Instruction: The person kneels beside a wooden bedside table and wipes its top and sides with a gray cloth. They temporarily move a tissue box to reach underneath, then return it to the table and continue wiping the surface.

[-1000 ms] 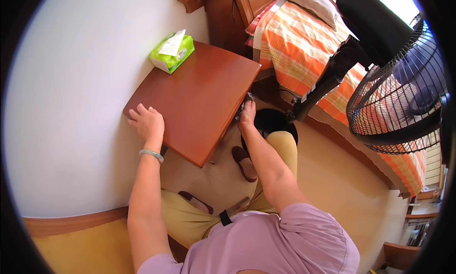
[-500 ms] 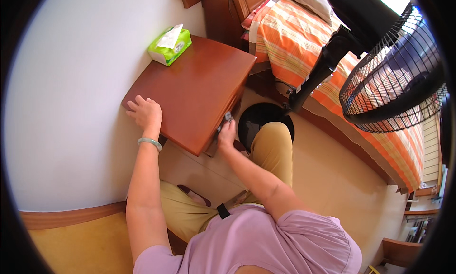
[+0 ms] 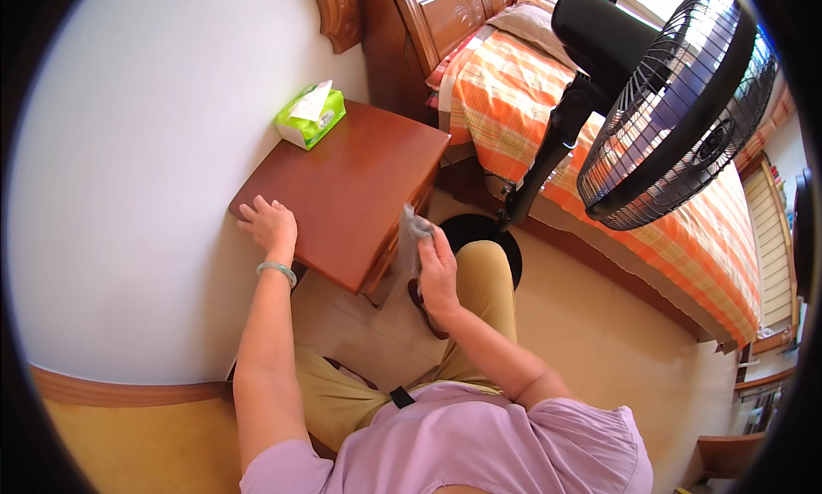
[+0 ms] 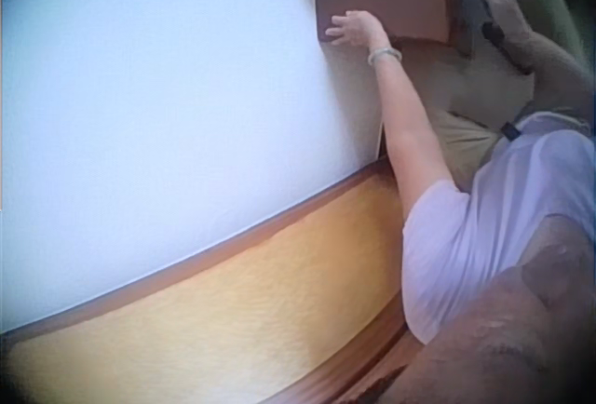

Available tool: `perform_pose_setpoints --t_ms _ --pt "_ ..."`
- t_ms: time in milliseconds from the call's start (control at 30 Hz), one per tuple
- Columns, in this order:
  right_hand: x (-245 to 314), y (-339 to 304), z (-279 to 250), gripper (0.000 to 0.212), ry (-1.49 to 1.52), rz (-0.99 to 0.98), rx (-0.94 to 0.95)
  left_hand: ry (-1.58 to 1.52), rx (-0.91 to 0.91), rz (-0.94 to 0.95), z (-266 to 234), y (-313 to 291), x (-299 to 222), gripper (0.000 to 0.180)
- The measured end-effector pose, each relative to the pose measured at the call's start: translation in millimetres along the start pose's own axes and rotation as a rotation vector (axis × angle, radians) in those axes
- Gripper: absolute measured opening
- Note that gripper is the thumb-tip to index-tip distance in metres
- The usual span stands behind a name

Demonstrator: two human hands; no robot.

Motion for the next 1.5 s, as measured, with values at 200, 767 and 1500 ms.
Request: perform_pose_setpoints --t_ms 200,767,1500 --pt "-11 19 81 0.038 -1.312 -0.735 0.499 -0.020 -0.044 0.048 7 2 -5 0.048" --pt "-10 263 59 0.051 -1.659 -0.488 0.368 -0.058 -0.004 0.043 2 -1 -1 0.048" --pt "-154 458 166 0.041 -1.184 -0.160 0.747 -0.005 -0.139 0.159 3 -2 -12 0.048"
Point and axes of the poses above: each hand's wrist, its own y-axis towards the middle knuckle, its own z-axis out of the palm, x = y × z, the point moved 9 cm from there along y, towards the middle knuckle, and after that the axes turned 13 degrees about y, right-handed, at the moved point
